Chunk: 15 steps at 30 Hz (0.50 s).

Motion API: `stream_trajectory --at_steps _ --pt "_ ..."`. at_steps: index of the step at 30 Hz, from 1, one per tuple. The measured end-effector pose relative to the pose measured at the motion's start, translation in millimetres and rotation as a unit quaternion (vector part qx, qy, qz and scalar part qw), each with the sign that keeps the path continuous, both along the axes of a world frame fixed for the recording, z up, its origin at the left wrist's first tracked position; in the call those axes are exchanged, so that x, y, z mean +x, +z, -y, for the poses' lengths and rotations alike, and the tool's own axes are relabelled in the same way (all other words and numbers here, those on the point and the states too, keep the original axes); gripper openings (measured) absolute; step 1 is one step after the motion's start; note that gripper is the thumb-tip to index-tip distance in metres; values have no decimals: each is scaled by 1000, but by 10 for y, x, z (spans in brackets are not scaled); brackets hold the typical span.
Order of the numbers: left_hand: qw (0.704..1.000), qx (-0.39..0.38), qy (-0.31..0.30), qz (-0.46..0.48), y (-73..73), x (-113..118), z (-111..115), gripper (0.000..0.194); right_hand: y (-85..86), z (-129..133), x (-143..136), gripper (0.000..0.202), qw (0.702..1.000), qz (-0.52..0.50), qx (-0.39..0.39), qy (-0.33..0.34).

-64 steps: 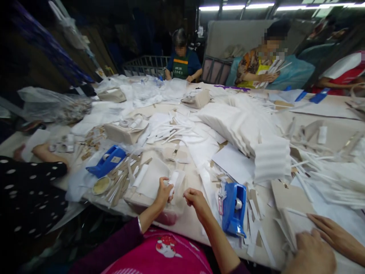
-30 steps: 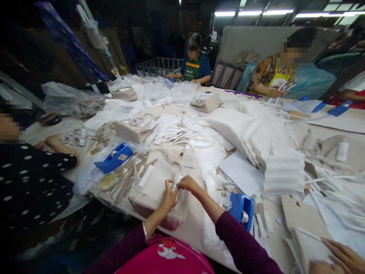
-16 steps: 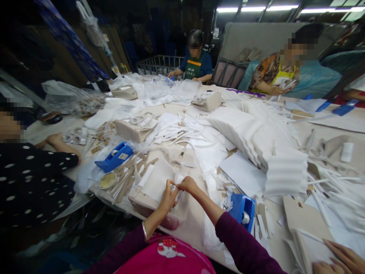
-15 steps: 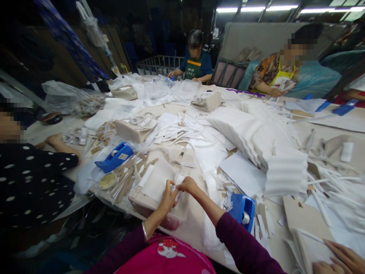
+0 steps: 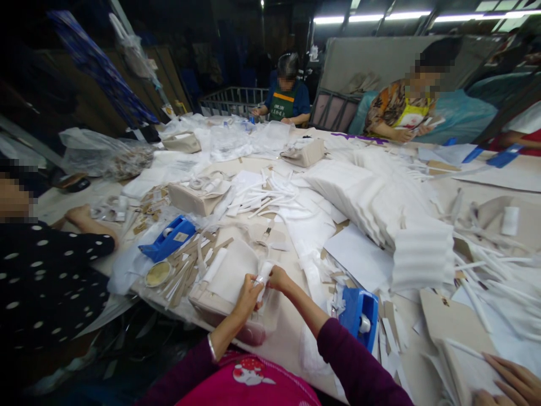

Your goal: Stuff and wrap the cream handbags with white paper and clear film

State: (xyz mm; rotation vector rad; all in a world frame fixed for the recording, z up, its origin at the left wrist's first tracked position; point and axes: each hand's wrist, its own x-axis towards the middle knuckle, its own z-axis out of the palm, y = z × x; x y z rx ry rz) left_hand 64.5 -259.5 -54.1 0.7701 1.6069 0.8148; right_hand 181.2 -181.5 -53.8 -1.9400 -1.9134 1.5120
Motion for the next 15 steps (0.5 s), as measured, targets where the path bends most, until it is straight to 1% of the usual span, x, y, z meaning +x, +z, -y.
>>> stream_trajectory --at_steps 4,7,9,10,12,14,15 --pt "999 30 -10 18 21 -13 16 22 26 147 -59 26 996 -3 81 -22" --pt "997 57 -24 34 41 -13 26 22 -12 293 -49 24 991 15 126 -39" --pt "997 59 -32 40 46 -16 28 23 -48 380 -28 21 987 12 139 -75" --pt "997 56 -33 43 46 -18 28 23 -57 416 -19 19 985 -5 134 -107" --pt "997 49 -33 48 47 -25 26 23 -41 469 -15 17 973 -77 96 -193" --pt "997 49 -35 49 59 -31 21 25 20 502 -40 18 948 -171 34 -268" --pt "997 51 -39 52 71 -32 19 26 60 513 -65 23 932 -211 4 -295"
